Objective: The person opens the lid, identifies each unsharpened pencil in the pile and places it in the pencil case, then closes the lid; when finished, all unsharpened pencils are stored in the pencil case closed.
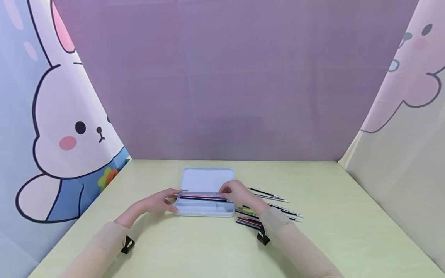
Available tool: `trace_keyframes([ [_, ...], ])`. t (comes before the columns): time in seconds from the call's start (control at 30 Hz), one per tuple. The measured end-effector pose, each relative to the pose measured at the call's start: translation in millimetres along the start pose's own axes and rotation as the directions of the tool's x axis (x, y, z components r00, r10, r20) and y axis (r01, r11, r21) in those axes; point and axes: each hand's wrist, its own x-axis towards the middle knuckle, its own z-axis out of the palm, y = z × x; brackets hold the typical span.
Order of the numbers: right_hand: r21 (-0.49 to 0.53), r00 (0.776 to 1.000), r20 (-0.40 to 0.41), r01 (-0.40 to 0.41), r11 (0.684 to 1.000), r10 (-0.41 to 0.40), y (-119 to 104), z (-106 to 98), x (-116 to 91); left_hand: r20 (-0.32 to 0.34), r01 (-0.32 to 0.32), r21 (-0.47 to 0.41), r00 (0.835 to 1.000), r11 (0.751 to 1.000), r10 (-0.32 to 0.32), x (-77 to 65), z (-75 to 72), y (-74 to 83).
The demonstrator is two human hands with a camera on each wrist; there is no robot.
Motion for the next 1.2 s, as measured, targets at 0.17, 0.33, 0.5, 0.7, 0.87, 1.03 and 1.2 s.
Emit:
trace_keyframes([
  [0.17, 0.037, 0.999, -0.032, 0.044, 0.998, -0.043, 4, -8, -7, 0.002, 0.005, 0.007, 1.000, 1.000, -0.005, -0.5, 0.2, 1.0],
  [0.33, 0.019, 0.990, -0.075, 0.124, 0.992, -0.123, 4, -18, -16, 0.003, -0.004, 0.006, 1.000, 1.000, 0.004, -1.0, 0.4, 0.0],
  [0.5, 0.006, 0.983, -0.104, 0.155, 0.988, -0.154, 5, -28, -24, -0.002, -0.002, 0.004, 1.000, 1.000, 0.002, -1.5, 0.6, -1.5],
  [0.7, 0.006, 0.983, -0.123, 0.137, 0.991, -0.136, 14, -37, -33, -0.004, 0.020, 0.012, 1.000, 1.000, -0.020, -0.7, 2.1, -1.2],
  [0.87, 0.006, 0.987, -0.129, 0.093, 0.996, -0.092, 16, -45, -42, -0.001, 0.029, 0.013, 1.000, 0.999, -0.029, -0.1, 3.3, -0.4],
  [1.03, -0.017, 0.988, -0.134, 0.070, 0.997, -0.071, 23, -50, -48, -0.008, 0.037, 0.008, 0.999, 0.999, -0.037, 1.0, 3.0, -0.2],
  [1.2, -0.025, 0.990, -0.127, 0.057, 0.998, -0.060, 31, -55, -54, -0.009, 0.040, 0.006, 0.999, 0.999, -0.040, 0.4, 2.8, 0.7],
])
